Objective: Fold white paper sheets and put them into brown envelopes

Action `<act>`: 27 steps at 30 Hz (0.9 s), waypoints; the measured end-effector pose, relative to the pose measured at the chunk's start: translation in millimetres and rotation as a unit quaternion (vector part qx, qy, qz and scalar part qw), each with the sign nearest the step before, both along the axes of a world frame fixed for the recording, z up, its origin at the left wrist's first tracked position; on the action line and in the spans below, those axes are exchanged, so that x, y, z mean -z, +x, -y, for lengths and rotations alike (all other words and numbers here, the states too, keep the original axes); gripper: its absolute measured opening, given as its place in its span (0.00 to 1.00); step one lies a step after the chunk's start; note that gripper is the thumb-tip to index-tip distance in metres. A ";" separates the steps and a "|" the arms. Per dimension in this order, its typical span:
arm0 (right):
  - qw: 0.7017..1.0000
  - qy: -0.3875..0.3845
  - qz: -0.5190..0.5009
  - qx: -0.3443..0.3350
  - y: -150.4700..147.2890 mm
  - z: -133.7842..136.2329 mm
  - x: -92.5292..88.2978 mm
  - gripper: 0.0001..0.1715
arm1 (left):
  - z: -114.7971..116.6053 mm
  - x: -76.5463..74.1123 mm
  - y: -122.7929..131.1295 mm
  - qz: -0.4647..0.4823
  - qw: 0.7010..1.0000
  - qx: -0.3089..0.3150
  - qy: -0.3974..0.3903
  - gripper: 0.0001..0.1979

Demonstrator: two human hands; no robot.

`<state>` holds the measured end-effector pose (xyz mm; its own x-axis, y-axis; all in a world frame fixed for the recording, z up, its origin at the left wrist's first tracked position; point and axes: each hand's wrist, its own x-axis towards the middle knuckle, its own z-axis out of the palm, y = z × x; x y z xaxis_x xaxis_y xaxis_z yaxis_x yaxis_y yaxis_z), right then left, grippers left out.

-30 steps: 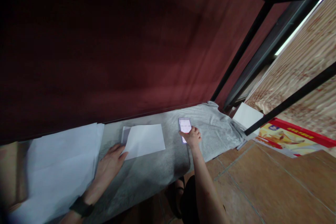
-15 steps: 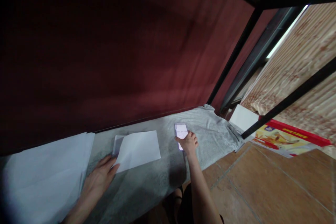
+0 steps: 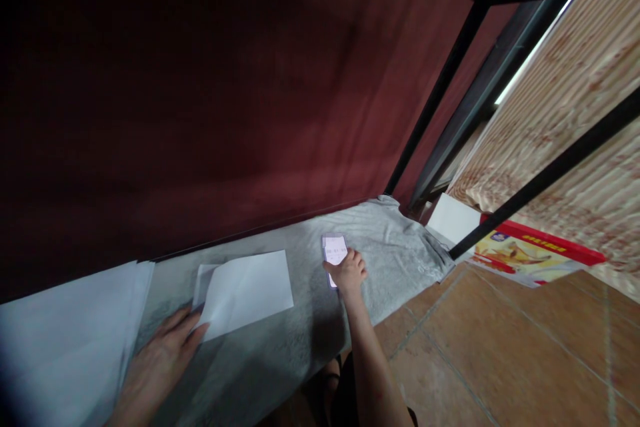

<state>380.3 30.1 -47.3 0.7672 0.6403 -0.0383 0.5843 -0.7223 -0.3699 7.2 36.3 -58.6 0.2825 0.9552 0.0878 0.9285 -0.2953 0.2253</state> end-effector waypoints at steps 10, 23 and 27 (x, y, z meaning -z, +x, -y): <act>0.995 0.018 -0.091 -0.027 16.5 7.5 -3.1 0.47 | -3.9 -4.2 -1.1 0.134 0.990 -0.027 -0.014 0.21; 0.802 0.267 -0.503 -0.182 -81.3 -3.4 -15.5 0.34 | 6.6 -34.6 6.9 0.571 0.781 -0.158 -0.197 0.30; 0.700 0.246 -0.643 -0.187 -102.4 0.3 -24.4 0.27 | 7.7 -43.1 3.4 0.519 0.851 -0.083 -0.012 0.16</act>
